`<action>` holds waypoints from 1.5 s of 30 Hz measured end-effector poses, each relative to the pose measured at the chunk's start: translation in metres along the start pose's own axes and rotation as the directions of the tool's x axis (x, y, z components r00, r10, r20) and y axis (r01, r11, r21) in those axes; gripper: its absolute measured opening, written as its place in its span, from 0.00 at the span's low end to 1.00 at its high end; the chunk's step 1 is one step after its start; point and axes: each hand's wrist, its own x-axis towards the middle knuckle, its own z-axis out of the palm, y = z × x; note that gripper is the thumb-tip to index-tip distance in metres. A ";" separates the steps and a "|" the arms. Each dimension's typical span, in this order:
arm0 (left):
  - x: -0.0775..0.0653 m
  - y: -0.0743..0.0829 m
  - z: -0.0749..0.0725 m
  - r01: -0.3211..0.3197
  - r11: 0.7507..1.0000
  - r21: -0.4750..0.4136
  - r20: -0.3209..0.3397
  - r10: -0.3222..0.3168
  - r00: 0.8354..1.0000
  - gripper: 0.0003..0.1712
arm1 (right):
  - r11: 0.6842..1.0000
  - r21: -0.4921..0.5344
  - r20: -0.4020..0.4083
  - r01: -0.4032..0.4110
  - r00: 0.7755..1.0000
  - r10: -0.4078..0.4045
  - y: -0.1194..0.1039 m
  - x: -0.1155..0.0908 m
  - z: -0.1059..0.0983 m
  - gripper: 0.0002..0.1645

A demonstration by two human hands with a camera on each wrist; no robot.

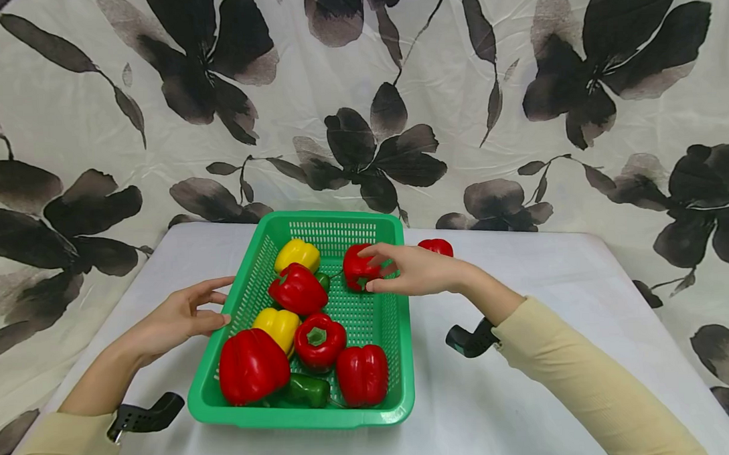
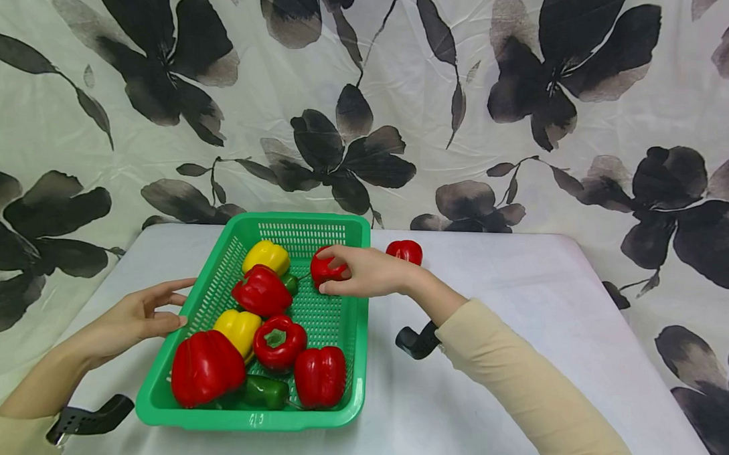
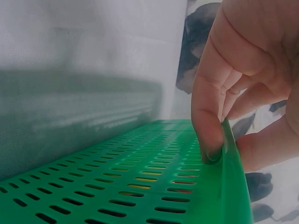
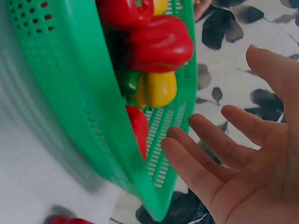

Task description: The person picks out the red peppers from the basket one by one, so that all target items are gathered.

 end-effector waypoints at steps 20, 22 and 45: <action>0.003 0.002 0.003 0.016 1.000 -0.002 -0.006 -0.016 1.000 0.43 | 0.996 -0.091 0.179 0.013 0.984 0.003 -0.018 0.018 0.026 0.34; 0.002 0.002 0.003 0.014 1.000 -0.003 -0.008 -0.014 1.000 0.44 | 0.996 -0.086 0.188 0.013 0.982 0.003 -0.018 0.021 0.029 0.34; -0.001 0.000 0.001 0.015 1.000 0.016 -0.014 -0.015 1.000 0.44 | 0.995 -0.094 0.301 0.027 0.954 0.002 -0.024 0.049 0.056 0.36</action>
